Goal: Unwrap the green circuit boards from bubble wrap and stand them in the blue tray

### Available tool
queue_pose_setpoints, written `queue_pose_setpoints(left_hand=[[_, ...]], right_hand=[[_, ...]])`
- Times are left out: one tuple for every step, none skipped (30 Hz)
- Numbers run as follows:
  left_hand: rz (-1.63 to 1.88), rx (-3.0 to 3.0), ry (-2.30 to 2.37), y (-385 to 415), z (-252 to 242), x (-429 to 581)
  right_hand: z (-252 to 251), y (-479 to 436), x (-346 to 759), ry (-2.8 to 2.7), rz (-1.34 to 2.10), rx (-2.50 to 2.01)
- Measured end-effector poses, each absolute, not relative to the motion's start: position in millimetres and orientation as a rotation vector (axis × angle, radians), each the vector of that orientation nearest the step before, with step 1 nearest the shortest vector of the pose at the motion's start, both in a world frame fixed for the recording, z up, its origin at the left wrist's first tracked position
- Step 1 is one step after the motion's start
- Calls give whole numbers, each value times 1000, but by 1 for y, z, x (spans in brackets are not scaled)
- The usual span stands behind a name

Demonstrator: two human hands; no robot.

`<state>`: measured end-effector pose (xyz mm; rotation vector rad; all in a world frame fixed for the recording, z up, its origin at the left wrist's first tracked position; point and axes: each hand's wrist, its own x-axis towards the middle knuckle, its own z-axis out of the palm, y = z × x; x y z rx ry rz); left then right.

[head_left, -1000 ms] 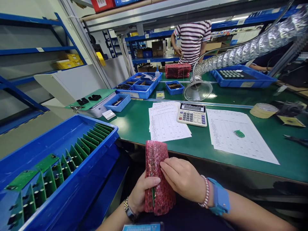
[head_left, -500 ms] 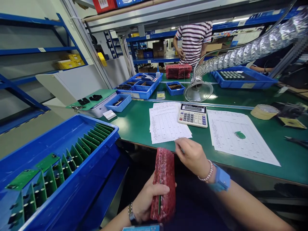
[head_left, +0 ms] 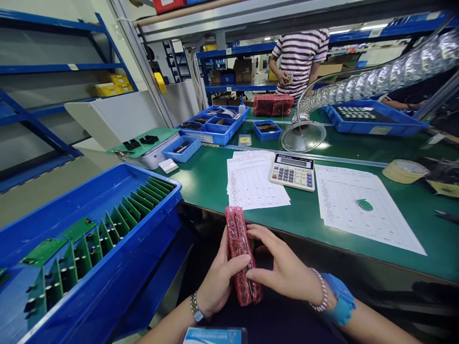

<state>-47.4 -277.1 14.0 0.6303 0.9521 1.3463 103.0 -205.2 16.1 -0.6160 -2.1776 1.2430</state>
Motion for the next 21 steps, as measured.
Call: queue_pose_setpoints(left_hand=[[1345, 639, 931, -277, 14, -47], [1346, 650, 912, -277, 14, -47], [1349, 663, 899, -277, 14, -47], [1352, 679, 897, -277, 14, -48], [1353, 699, 906, -277, 14, -48], [1354, 723, 926, -277, 13, -48], [1351, 751, 957, -277, 13, -48], [1345, 776, 997, -276, 12, -47], [1335, 792, 1038, -276, 11, -47], [1323, 799, 1074, -276, 9, -46], [1308, 798, 1103, -275, 8, -46], [1291, 792, 1125, -275, 6, -45], [1274, 785, 1139, -274, 5, -44], [1263, 781, 1148, -274, 3, -44], [1253, 781, 1158, -274, 2, -44], [1247, 784, 1171, -274, 0, -44], [1245, 790, 1182, -274, -1, -45], [1247, 800, 1187, -275, -1, -45], [1251, 815, 1187, -275, -2, -46], [1256, 834, 1185, -275, -2, -47], [1261, 858, 1182, -276, -2, -47]], right_hand=[[15, -205, 102, -2127, 1324, -626], [13, -204, 101, -2071, 1415, -622], [12, -205, 99, -2022, 1502, -605], [11, -206, 98, -1986, 1558, -587], [10, -207, 97, -1973, 1563, -581], [10, -208, 96, -1983, 1512, -591], [10, -210, 95, -2011, 1417, -619], [9, -211, 94, -2047, 1294, -653], [9, -211, 92, -2080, 1168, -687], [9, -211, 91, -2110, 1056, -710], [9, -210, 90, -2138, 969, -723], [9, -208, 89, -2163, 906, -729], [8, -206, 88, -2185, 860, -732], [7, -204, 87, -2202, 825, -735], [7, -202, 86, -2215, 799, -737], [6, -201, 86, -2226, 782, -735], [6, -201, 86, -2232, 768, -727], [6, -200, 87, -2231, 755, -715], [6, -200, 87, -2227, 740, -697], [6, -201, 88, -2220, 725, -673], [6, -201, 90, -2211, 708, -646]])
